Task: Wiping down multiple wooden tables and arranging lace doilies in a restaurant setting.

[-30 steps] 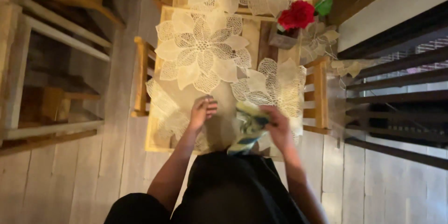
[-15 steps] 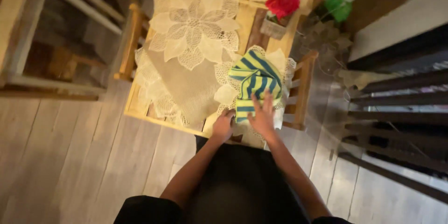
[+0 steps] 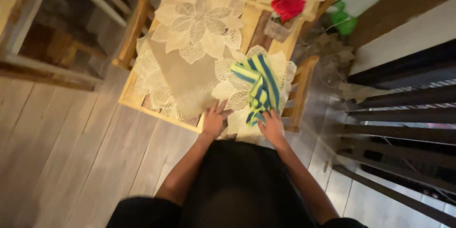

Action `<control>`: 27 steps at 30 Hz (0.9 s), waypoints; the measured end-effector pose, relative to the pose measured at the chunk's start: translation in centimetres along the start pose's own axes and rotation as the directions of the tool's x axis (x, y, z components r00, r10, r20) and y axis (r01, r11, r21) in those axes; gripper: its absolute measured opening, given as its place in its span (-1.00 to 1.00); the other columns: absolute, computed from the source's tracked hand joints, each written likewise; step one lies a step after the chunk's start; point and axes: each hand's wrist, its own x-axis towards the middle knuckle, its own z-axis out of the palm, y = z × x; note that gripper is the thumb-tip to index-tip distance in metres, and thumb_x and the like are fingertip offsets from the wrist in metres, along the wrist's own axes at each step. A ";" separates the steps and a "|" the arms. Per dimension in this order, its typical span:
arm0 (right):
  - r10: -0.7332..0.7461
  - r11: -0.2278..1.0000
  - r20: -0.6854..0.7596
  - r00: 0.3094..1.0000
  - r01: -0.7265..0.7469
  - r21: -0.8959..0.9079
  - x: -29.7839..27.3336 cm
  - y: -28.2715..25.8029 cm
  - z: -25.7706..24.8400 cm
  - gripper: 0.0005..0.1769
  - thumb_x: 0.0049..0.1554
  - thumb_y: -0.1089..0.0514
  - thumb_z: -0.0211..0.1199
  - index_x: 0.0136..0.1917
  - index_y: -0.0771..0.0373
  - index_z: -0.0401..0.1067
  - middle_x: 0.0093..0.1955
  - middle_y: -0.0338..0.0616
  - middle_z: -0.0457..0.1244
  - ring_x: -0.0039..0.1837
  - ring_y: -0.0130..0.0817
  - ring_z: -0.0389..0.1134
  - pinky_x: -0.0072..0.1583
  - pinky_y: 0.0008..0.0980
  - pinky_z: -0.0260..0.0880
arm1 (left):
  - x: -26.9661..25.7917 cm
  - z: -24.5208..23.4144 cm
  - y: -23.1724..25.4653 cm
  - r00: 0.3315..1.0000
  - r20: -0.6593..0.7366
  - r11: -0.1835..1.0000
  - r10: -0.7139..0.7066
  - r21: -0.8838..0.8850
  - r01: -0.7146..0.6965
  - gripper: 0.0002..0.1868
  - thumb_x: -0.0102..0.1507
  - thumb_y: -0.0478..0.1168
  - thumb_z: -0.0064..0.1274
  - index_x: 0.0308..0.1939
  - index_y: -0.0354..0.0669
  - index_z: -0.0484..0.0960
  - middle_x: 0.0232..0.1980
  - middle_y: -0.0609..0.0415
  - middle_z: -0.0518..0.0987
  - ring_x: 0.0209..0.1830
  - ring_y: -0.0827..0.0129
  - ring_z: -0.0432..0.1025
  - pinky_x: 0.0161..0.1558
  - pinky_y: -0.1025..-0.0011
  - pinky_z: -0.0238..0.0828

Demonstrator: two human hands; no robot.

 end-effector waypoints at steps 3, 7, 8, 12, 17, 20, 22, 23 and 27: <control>0.191 0.970 0.135 0.972 -0.208 0.123 -1.3 -0.1 0.8 -0.56 0.08 -0.08 0.31 0.13 0.20 0.41 0.15 0.19 0.26 0.09 0.28 0.35 0.06 0.14 0.41 | 0.6 -0.8 -0.6 0.988 0.155 1.000 0.005 0.006 -0.006 -0.42 0.12 -0.12 0.19 0.25 0.38 0.53 0.62 0.28 0.13 0.62 0.08 -0.04 0.37 -0.26 0.05; 0.186 0.969 0.127 0.974 -0.204 0.141 -2.3 -1.2 2.6 -0.58 0.06 -0.09 0.32 0.09 0.19 0.44 0.02 0.23 0.32 0.01 0.30 0.38 0.01 0.17 0.41 | -0.4 -0.5 -0.7 0.983 0.184 0.999 -0.012 0.046 0.004 -0.35 0.15 -0.15 0.16 0.34 0.41 0.43 0.61 0.32 0.13 0.65 0.10 -0.10 0.36 -0.35 0.00; 0.152 0.974 0.101 0.983 -0.166 0.156 -2.5 -1.4 3.3 -0.59 0.05 -0.07 0.33 0.07 0.21 0.44 0.01 0.24 0.33 0.02 0.28 0.38 0.01 0.14 0.41 | -0.6 -0.2 -0.9 0.989 0.150 0.998 -0.016 0.057 0.008 -0.34 0.18 -0.16 0.13 0.36 0.41 0.41 0.62 0.32 0.14 0.66 0.10 -0.10 0.35 -0.38 0.00; 0.198 0.954 0.136 0.971 -0.222 0.199 -4.2 -1.3 5.1 -0.57 0.03 -0.09 0.37 0.02 0.24 0.46 -0.05 0.23 0.35 0.01 0.25 0.39 0.00 0.11 0.41 | -2.4 2.1 -0.1 0.995 0.089 0.999 -0.045 0.031 0.043 -0.41 0.25 -0.17 0.05 0.36 0.41 0.40 0.63 0.32 0.14 0.67 0.09 -0.10 0.36 -0.42 -0.03; 0.101 0.960 0.012 0.995 -0.100 0.260 -5.5 -0.8 8.7 -0.62 -0.01 -0.05 0.40 -0.08 0.28 0.50 -0.14 0.20 0.34 -0.05 0.18 0.38 -0.03 0.02 0.37 | -4.4 2.6 -1.4 0.997 -0.022 0.994 -0.077 0.073 0.078 -0.41 0.26 -0.19 -0.03 0.40 0.32 0.38 0.63 0.22 0.12 0.64 0.00 -0.12 0.33 -0.47 -0.12; 0.146 0.836 0.190 0.971 -0.224 0.502 -5.5 -2.9 7.9 -0.68 0.12 -0.01 0.32 -0.01 0.28 0.49 -0.14 0.04 0.39 -0.10 -0.09 0.43 -0.02 -0.10 0.41 | -6.0 2.5 -2.0 0.989 -0.019 0.986 -0.144 0.079 0.145 -0.44 0.29 -0.17 -0.05 0.38 0.40 0.39 0.65 0.28 0.12 0.68 0.07 -0.12 0.40 -0.43 -0.14; 0.058 0.751 0.284 0.957 -0.229 0.619 -5.4 -1.8 10.0 -0.71 0.18 0.03 0.31 0.04 0.28 0.51 -0.11 -0.01 0.41 -0.09 -0.19 0.40 -0.02 -0.16 0.42 | -7.3 2.9 -3.3 0.983 -0.021 0.975 -0.182 0.128 0.184 -0.44 0.31 -0.16 -0.07 0.39 0.46 0.38 0.65 0.30 0.12 0.66 0.08 -0.12 0.41 -0.43 -0.14; -0.029 0.659 0.364 0.931 -0.256 0.707 -4.6 -0.3 10.4 -0.74 0.23 0.07 0.30 0.09 0.28 0.54 -0.09 -0.05 0.42 -0.08 -0.28 0.37 -0.02 -0.23 0.43 | -7.0 3.4 -3.4 0.977 -0.020 0.964 -0.210 0.164 0.211 -0.44 0.33 -0.16 -0.08 0.40 0.51 0.36 0.64 0.32 0.12 0.65 0.08 -0.11 0.42 -0.43 -0.14; 0.086 0.053 0.702 0.707 -0.707 0.705 0.5 1.4 7.4 -0.72 0.29 0.15 0.28 0.23 0.27 0.46 -0.11 -0.16 0.28 -0.23 -0.32 0.26 -0.14 -0.10 0.52 | -6.6 3.0 -2.8 0.932 -0.060 0.915 -0.358 0.179 0.363 -0.40 0.31 -0.15 -0.09 0.42 0.52 0.33 0.63 0.33 0.10 0.63 0.04 -0.15 0.36 -0.47 -0.13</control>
